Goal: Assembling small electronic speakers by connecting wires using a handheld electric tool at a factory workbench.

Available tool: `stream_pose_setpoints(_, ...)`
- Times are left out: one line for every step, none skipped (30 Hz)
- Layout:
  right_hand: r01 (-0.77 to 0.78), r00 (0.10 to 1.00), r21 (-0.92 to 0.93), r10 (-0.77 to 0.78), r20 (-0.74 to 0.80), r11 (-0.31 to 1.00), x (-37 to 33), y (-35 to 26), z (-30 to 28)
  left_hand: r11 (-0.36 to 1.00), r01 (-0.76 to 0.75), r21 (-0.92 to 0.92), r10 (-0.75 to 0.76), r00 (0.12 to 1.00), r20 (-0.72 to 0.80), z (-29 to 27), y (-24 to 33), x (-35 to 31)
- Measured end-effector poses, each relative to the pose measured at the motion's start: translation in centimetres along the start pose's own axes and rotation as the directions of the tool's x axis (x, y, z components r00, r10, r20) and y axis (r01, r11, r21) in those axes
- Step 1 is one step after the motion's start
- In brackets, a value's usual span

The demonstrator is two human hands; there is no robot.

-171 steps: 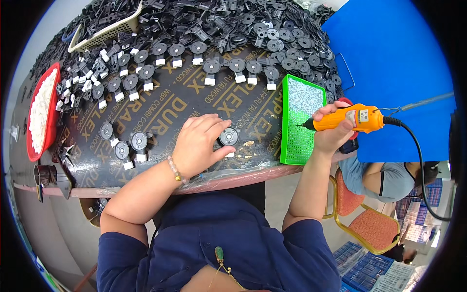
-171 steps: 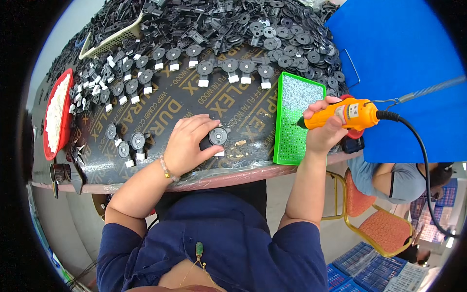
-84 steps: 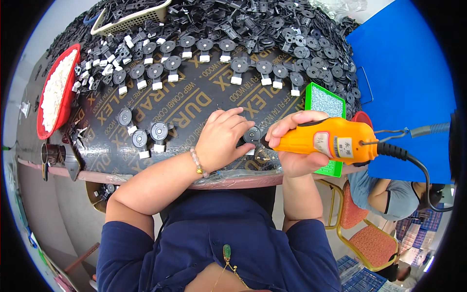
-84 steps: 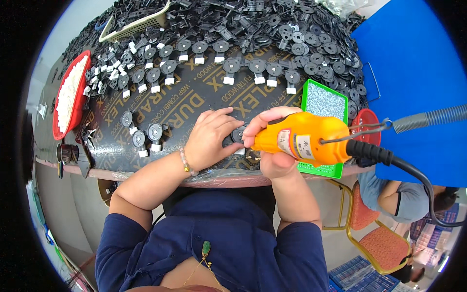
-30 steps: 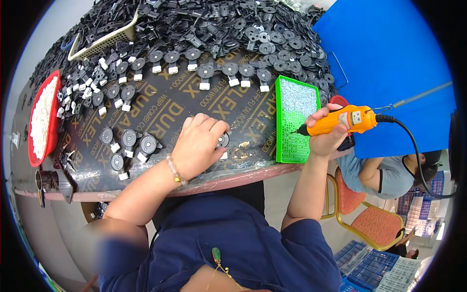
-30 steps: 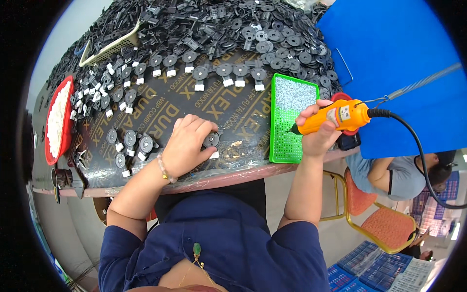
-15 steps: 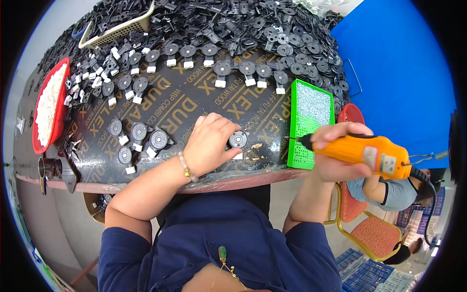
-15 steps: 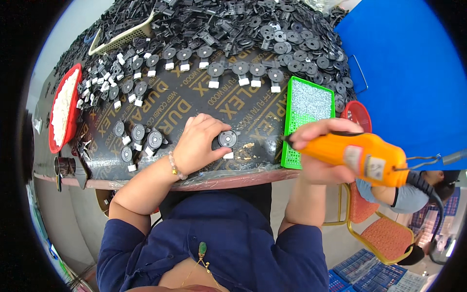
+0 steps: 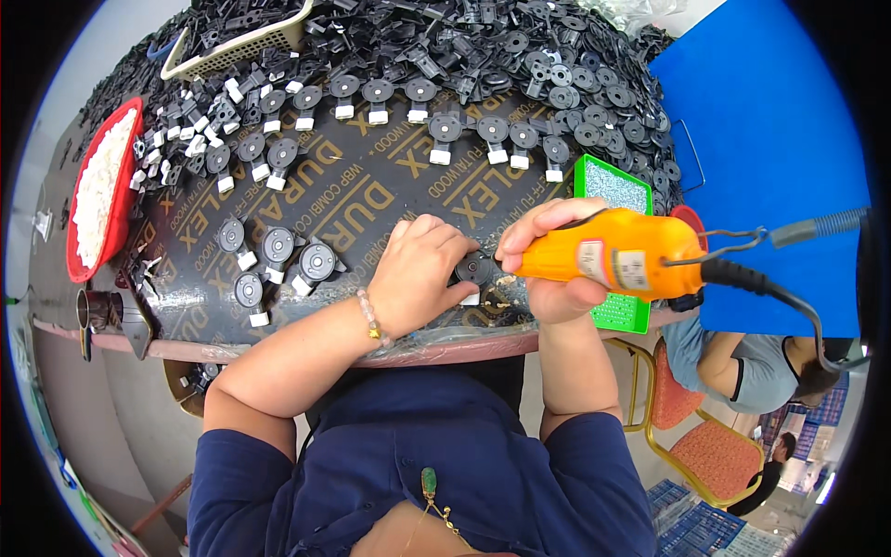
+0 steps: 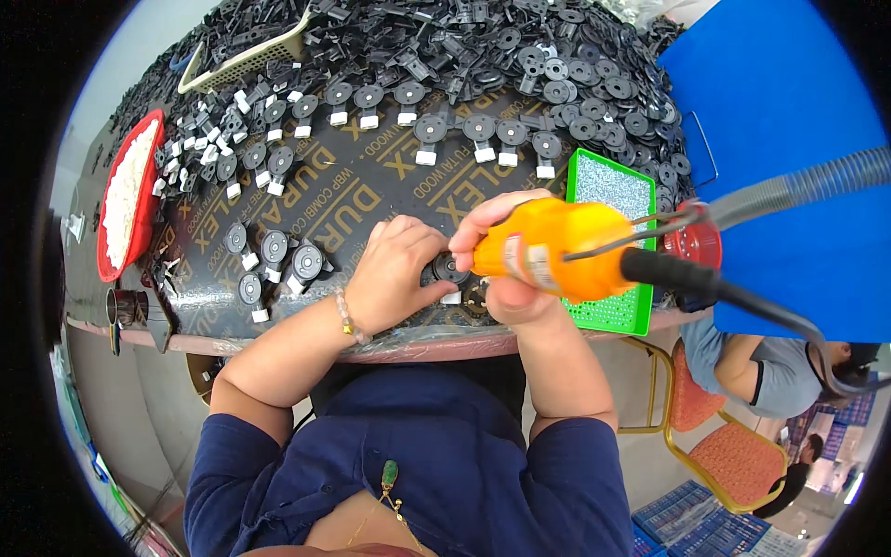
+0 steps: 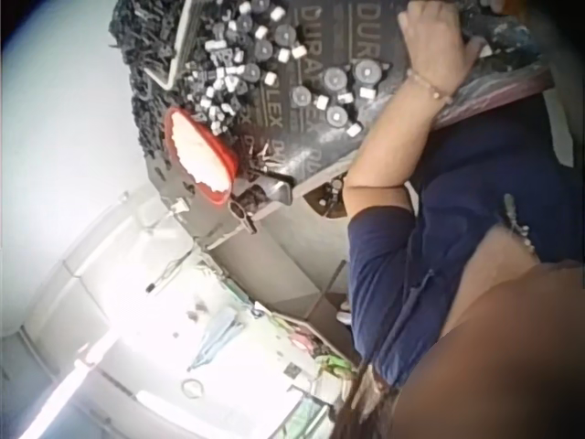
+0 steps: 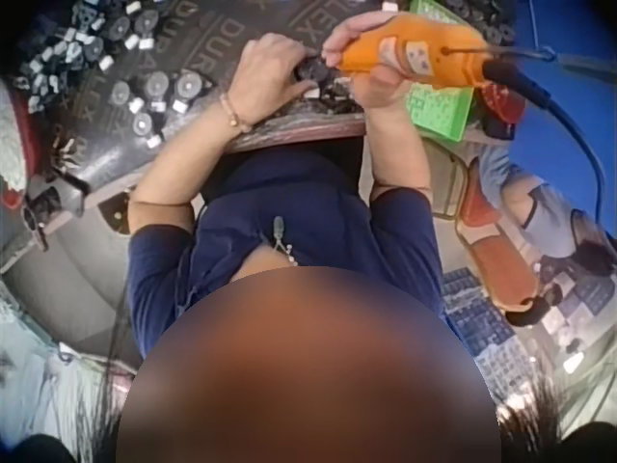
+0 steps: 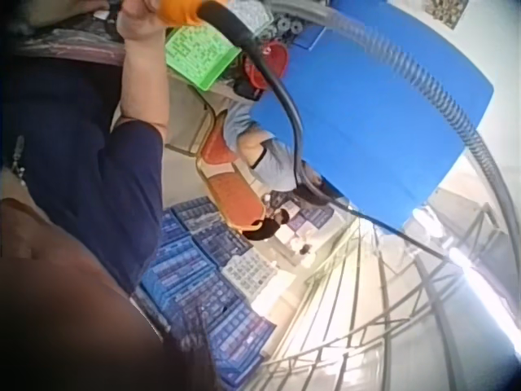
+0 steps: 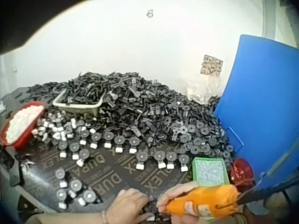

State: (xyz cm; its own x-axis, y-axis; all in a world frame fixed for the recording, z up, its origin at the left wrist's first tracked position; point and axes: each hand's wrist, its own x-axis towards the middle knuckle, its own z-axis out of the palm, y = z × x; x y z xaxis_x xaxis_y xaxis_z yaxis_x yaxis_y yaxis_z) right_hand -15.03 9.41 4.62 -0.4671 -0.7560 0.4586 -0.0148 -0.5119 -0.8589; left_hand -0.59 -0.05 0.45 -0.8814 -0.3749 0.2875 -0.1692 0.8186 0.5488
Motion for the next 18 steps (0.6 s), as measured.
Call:
stream_pose_setpoints(-0.011, 0.999, -0.005, 0.011, 0.034, 1.000, 0.0, 0.0, 0.2, 1.000, 0.001, 0.000, -0.001, 1.000, 0.003, 0.0, 0.0, 0.0)
stream_pose_setpoints(-0.012, 0.999, -0.004, 0.012, 0.032, 1.000, 0.0, 0.0, 0.4, 1.000, 0.004, 0.005, -0.004, 1.000, 0.010, -0.1, 0.0, 0.0)
stream_pose_setpoints(-0.033, 0.999, -0.001, 0.033, 0.024, 0.999, 0.0, -0.1, 0.6, 1.000, 0.005, 0.007, -0.005, 1.000, 0.016, -0.1, 0.1, 0.0)
stream_pose_setpoints(-0.053, 0.998, 0.002, 0.053, 0.016, 0.999, -0.1, -0.1, 0.8, 1.000, 0.003, 0.006, -0.003, 1.000, 0.018, -0.1, 0.1, 0.0)
stream_pose_setpoints(-0.042, 0.999, 0.031, 0.042, 0.011, 0.999, -0.2, 0.2, 0.9, 1.000, 0.004, 0.013, -0.004, 1.000, 0.013, -0.2, 0.2, 0.0)
stream_pose_setpoints(-0.040, 0.999, 0.025, 0.040, 0.007, 0.999, -0.2, 0.3, 0.9, 1.000, 0.003, 0.018, -0.003, 1.000, 0.008, -0.1, 0.2, 0.0)
stream_pose_setpoints(-0.028, 0.999, 0.021, 0.029, -0.016, 0.999, -0.2, 0.3, 0.9, 1.000, -0.004, 0.014, 0.004, 1.000, 0.007, -0.2, 0.3, 0.1)
stream_pose_setpoints(-0.016, 0.999, 0.015, 0.017, -0.038, 1.000, -0.2, 0.3, 0.9, 1.000, 0.004, 0.020, -0.004, 1.000, 0.027, -0.3, 0.4, 0.1)
stream_pose_setpoints(-0.040, 0.997, -0.003, 0.039, -0.073, 0.999, -0.3, 0.1, 0.8, 1.000, 0.011, 0.028, -0.012, 0.999, 0.046, -0.4, 0.5, 0.1)
stream_pose_setpoints(-0.035, 0.996, -0.011, 0.034, -0.076, 0.999, -0.3, 0.0, 0.4, 1.000, 0.002, 0.024, -0.003, 0.999, 0.044, -0.4, 0.5, 0.1)
stream_pose_setpoints(-0.058, 0.996, 0.035, 0.060, -0.064, 0.998, -0.2, -0.2, -0.2, 1.000, -0.007, 0.011, 0.006, 0.999, 0.041, -0.3, 0.6, 0.0)
stream_pose_setpoints(-0.079, 0.995, 0.084, 0.083, -0.048, 0.993, -0.1, -0.1, -0.8, 1.000, -0.016, 0.002, 0.015, 0.999, 0.037, -0.3, 0.5, 0.1)
stream_pose_setpoints(-0.010, 0.999, 0.089, 0.013, -0.034, 0.996, -0.2, 0.0, -1.7, 1.000, -0.025, 0.001, 0.025, 0.999, 0.035, -0.1, 0.4, 0.0)
stream_pose_setpoints(0.064, 0.996, 0.104, -0.057, -0.067, 0.993, -0.3, -0.6, -2.5, 0.999, -0.037, 0.007, 0.037, 0.999, 0.025, 0.0, 0.3, -0.1)
stream_pose_setpoints(0.132, 0.987, 0.114, -0.120, -0.103, 0.985, -0.5, -1.4, -3.6, 0.999, -0.046, 0.007, 0.046, 0.999, 0.018, 0.3, 0.3, -0.2)
stream_pose_setpoints(0.160, 0.977, 0.010, -0.156, -0.145, 0.987, -0.6, -2.4, -4.7, 0.999, -0.042, 0.009, 0.042, 0.999, 0.021, 0.1, 0.3, -0.4)
stream_pose_setpoints(0.180, 0.964, -0.093, -0.195, -0.183, 0.979, -0.6, -3.4, -6.0, 1.000, -0.018, 0.023, 0.017, 1.000, 0.025, -0.1, 0.4, -0.4)
stream_pose_setpoints(0.183, 0.961, -0.108, -0.202, -0.191, 0.977, -0.7, -4.2, -7.6, 1.000, -0.013, 0.026, 0.013, 0.999, 0.029, -0.1, 0.6, -0.1)
